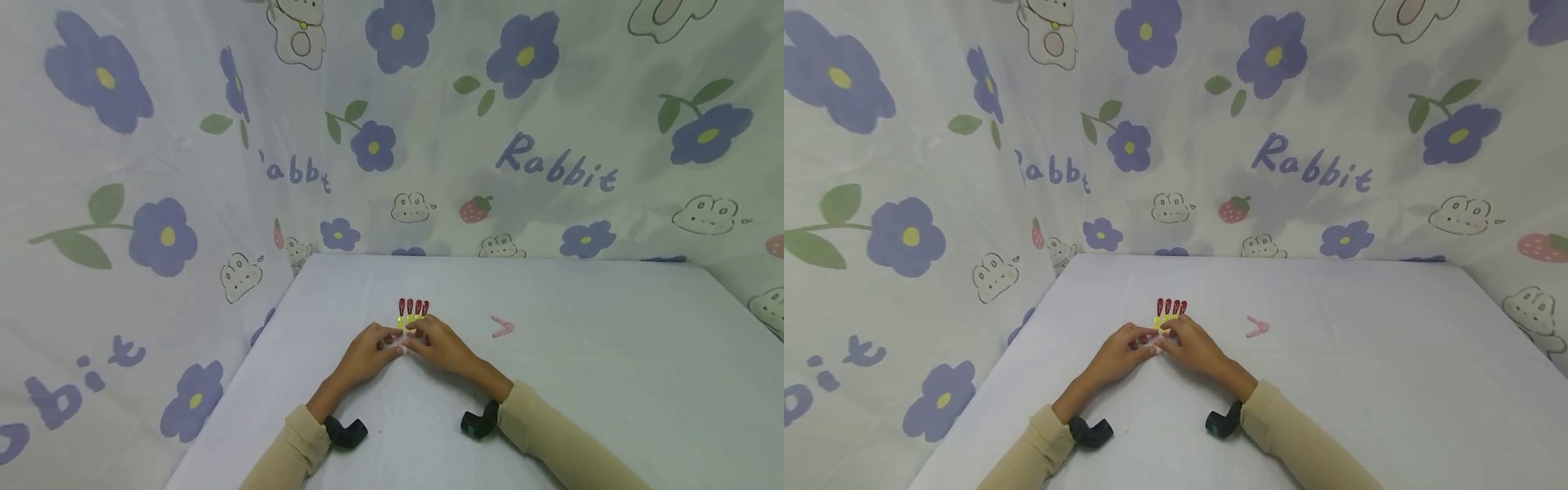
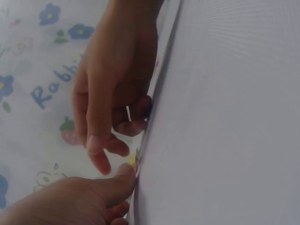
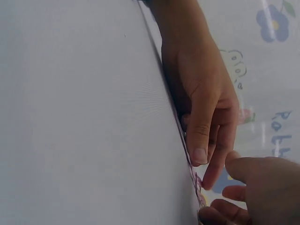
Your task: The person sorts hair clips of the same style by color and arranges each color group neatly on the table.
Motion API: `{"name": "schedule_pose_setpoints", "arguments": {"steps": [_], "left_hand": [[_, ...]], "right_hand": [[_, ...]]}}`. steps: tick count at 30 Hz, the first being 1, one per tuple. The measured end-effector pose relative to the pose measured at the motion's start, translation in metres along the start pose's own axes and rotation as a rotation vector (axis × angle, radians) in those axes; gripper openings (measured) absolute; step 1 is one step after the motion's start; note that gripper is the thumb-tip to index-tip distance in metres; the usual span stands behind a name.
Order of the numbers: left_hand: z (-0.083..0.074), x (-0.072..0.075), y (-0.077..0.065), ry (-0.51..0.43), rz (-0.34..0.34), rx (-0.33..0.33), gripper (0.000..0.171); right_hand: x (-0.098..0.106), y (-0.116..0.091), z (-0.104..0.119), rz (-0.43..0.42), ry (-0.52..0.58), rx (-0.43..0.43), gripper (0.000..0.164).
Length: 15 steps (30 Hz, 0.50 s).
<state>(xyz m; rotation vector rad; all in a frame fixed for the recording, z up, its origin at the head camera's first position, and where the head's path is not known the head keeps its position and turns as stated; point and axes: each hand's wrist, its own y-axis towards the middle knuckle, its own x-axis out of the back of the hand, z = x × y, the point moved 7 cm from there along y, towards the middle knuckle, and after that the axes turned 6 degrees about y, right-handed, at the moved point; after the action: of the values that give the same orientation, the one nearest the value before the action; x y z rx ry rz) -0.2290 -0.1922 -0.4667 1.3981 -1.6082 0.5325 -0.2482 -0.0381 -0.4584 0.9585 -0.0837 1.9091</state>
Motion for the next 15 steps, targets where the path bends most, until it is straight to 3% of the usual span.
{"name": "schedule_pose_setpoints", "arguments": {"steps": [4, 9, 15], "left_hand": [[-0.001, -0.001, 0.000, 0.023, -0.008, -0.002, 0.037], [0.000, -0.004, 0.002, 0.039, -0.009, 0.017, 0.035], [0.003, -0.003, 0.002, 0.037, 0.007, 0.078, 0.036]], "right_hand": [[0.008, -0.003, 0.009, 0.022, 0.047, 0.007, 0.030], [0.032, -0.016, 0.016, 0.036, 0.058, -0.008, 0.030], [0.073, -0.037, -0.002, 0.005, 0.006, -0.075, 0.029]]}}
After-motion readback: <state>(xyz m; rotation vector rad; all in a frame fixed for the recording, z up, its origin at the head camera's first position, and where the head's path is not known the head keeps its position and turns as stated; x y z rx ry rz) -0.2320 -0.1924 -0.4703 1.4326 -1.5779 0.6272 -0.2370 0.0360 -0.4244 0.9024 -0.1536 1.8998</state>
